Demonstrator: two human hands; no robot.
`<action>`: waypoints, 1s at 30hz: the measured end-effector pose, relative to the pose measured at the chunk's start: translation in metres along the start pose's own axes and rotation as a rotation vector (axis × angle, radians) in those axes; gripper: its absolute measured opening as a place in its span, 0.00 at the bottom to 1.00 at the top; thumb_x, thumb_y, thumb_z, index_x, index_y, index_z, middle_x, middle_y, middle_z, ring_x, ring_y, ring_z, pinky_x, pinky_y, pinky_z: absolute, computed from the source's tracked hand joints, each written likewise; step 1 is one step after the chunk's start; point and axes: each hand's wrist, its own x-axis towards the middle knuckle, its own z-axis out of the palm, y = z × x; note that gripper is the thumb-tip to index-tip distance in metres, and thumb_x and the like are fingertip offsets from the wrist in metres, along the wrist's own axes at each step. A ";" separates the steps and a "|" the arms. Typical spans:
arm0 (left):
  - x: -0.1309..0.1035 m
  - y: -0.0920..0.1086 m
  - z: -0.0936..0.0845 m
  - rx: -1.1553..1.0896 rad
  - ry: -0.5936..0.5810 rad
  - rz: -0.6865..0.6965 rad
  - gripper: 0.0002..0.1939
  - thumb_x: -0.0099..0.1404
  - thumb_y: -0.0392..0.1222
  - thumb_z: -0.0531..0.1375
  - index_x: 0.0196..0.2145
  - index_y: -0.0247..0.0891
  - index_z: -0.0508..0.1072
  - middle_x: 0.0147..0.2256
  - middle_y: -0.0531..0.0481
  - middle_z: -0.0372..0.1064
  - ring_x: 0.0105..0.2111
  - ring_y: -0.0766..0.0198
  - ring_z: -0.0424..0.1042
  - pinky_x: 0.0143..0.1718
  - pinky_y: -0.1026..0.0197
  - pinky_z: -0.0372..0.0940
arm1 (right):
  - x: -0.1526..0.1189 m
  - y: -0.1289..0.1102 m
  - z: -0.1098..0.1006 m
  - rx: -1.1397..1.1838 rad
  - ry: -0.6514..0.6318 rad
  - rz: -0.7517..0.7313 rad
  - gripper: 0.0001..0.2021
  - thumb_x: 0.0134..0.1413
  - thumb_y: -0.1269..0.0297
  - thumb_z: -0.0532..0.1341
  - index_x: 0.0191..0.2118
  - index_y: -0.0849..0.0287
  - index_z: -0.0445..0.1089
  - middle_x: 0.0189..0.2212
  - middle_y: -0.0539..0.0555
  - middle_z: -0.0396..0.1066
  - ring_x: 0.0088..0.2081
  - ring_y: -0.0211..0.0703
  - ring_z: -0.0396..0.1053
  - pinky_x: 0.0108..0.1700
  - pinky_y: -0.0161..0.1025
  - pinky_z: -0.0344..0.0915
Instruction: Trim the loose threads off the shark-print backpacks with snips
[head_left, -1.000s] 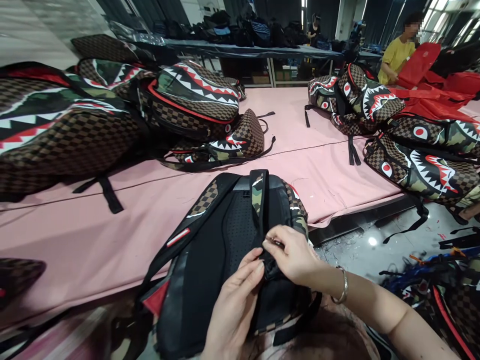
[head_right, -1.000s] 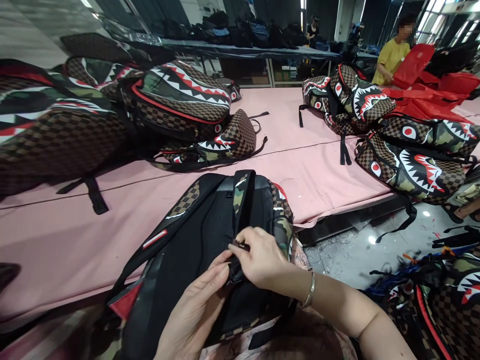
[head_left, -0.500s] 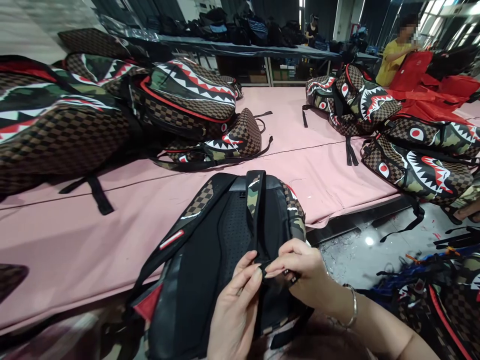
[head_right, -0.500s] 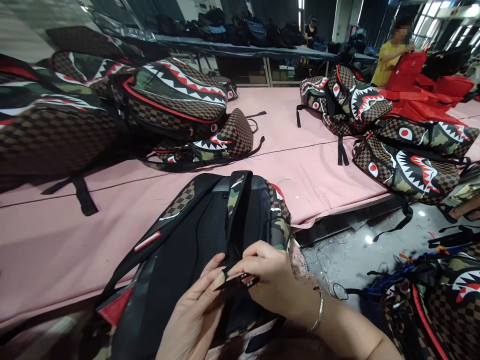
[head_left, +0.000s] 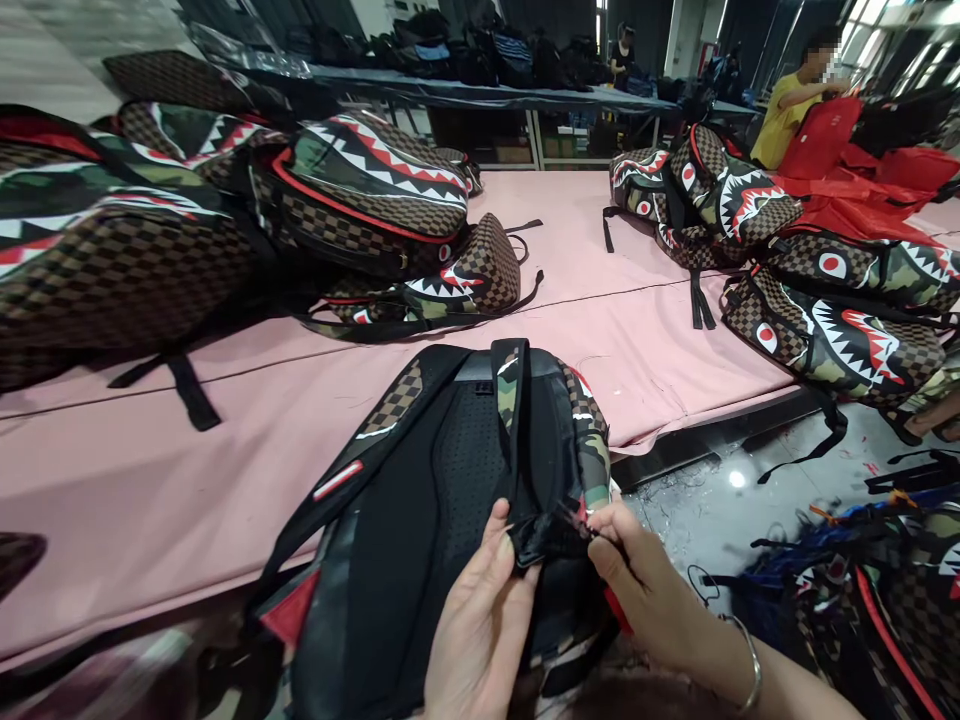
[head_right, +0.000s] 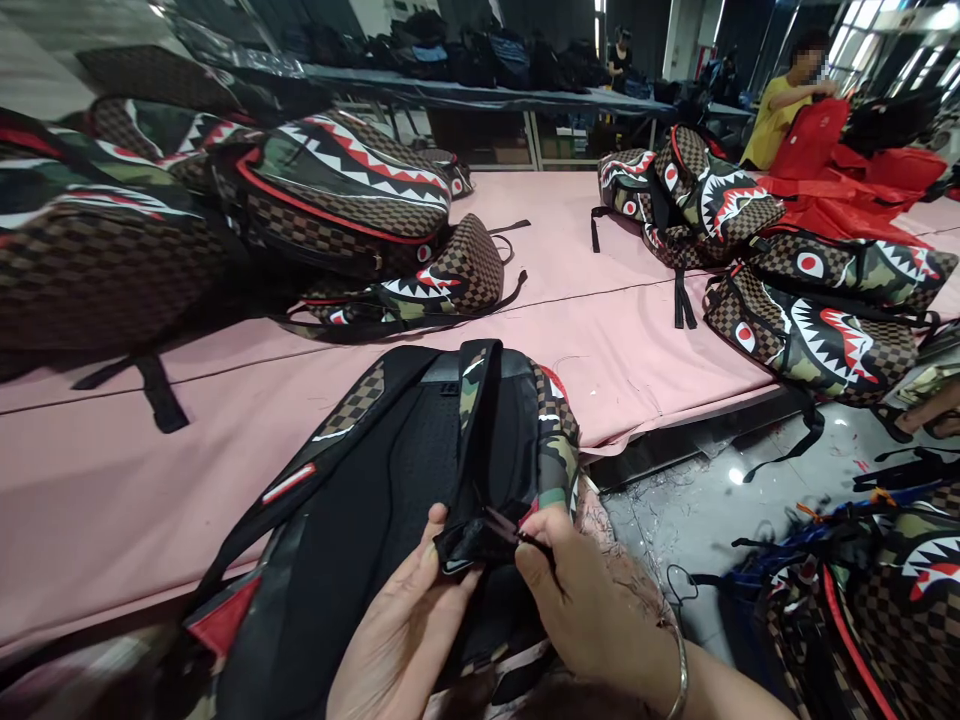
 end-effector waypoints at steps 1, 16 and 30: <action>-0.001 0.000 0.001 -0.015 0.008 -0.004 0.13 0.55 0.29 0.60 0.38 0.38 0.76 0.35 0.51 0.75 0.34 0.66 0.74 0.38 0.65 0.70 | -0.003 0.000 0.000 -0.015 0.000 -0.019 0.07 0.60 0.60 0.52 0.39 0.56 0.63 0.30 0.48 0.65 0.32 0.36 0.61 0.34 0.33 0.57; 0.003 -0.006 -0.010 0.066 -0.006 0.061 0.22 0.41 0.36 0.70 0.37 0.40 0.77 0.49 0.51 0.66 0.35 0.70 0.70 0.36 0.71 0.68 | 0.002 0.005 0.010 -0.205 0.090 -0.367 0.08 0.58 0.63 0.54 0.39 0.60 0.65 0.28 0.52 0.69 0.28 0.38 0.64 0.31 0.34 0.59; 0.008 0.009 -0.028 0.753 -0.213 0.507 0.08 0.51 0.46 0.65 0.25 0.40 0.72 0.54 0.51 0.56 0.54 0.59 0.57 0.50 0.67 0.55 | 0.010 0.006 -0.002 0.006 0.002 -0.286 0.05 0.53 0.63 0.59 0.33 0.58 0.64 0.23 0.46 0.62 0.24 0.33 0.56 0.28 0.32 0.54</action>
